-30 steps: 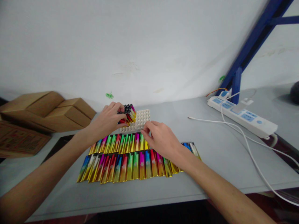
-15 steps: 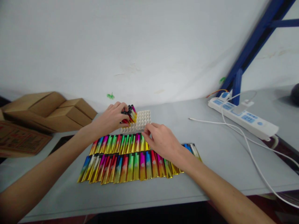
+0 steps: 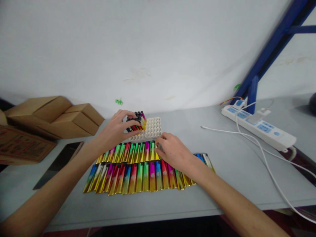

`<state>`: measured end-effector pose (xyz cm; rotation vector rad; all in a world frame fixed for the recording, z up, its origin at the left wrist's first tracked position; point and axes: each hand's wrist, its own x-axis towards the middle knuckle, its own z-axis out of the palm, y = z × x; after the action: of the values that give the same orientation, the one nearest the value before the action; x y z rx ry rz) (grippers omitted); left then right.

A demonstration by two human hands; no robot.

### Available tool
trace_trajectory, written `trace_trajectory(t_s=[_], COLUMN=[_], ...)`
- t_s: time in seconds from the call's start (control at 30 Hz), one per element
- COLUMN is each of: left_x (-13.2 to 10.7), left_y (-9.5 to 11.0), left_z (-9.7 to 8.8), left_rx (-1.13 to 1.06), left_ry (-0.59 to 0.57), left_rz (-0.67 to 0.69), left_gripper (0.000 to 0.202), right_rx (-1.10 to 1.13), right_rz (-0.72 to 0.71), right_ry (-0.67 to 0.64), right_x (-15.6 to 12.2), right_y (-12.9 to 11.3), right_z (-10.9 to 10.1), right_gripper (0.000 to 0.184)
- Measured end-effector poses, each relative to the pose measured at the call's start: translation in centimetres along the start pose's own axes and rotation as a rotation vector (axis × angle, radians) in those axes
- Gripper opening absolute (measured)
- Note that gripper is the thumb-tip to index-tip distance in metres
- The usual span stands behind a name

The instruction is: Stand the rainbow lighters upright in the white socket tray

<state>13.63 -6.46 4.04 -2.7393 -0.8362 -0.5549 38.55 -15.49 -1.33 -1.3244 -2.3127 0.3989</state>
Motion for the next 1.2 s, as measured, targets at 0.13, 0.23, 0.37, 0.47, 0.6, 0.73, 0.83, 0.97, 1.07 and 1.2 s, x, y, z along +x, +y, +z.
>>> trace_trajectory(t_s=[0.13, 0.23, 0.37, 0.47, 0.6, 0.73, 0.83, 0.97, 1.07, 1.2], left_x=[-1.0, -1.7, -2.4, -2.7, -2.8, -2.9, -2.8, -2.5, -2.3, -2.2], left_y=[1.7, 2.7, 3.5, 4.2, 5.0, 5.5, 6.0, 6.9, 7.7, 8.4], left_z=[0.2, 0.7, 1.1, 1.2, 1.5, 1.6, 1.2, 0.8, 0.9, 1.0], left_rx=[-0.107, -0.172, -0.248, -0.306, -0.353, -0.392, -0.475, -0.751, -1.031, -1.243], left_ry=[0.17, 0.253, 0.259, 0.233, 0.217, 0.225, 0.198, 0.126, 0.115, 0.187], left_rz=[-0.079, -0.083, -0.076, -0.087, -0.09, -0.126, -0.276, -0.477, -0.531, -0.607], left_gripper=[0.014, 0.012, 0.012, 0.014, 0.018, 0.02, 0.026, 0.027, 0.029, 0.031], right_rx=[-0.027, -0.018, -0.015, -0.049, -0.113, -0.124, 0.08, 0.638, 0.879, 0.916], right_rz=[0.057, 0.161, 0.258, 0.282, 0.292, 0.293, 0.266, 0.217, 0.199, 0.179], right_ry=[-0.004, -0.011, -0.031, -0.044, -0.063, -0.018, 0.084, 0.16, 0.188, 0.269], right_x=[-0.1, -0.1, -0.2, -0.2, 0.0, 0.3, 0.5, 0.7, 0.6, 0.5], right_y=[0.2, 0.3, 0.3, 0.0, 0.1, 0.7, 0.5, -1.2, -2.6, -3.2], right_z=[0.6, 1.0, 1.0, 0.9, 1.0, 0.6, -0.3, -0.7, -0.1, 0.6], right_gripper=[0.016, 0.023, 0.035, 0.044, 0.041, 0.028, 0.018, 0.021, 0.023, 0.023])
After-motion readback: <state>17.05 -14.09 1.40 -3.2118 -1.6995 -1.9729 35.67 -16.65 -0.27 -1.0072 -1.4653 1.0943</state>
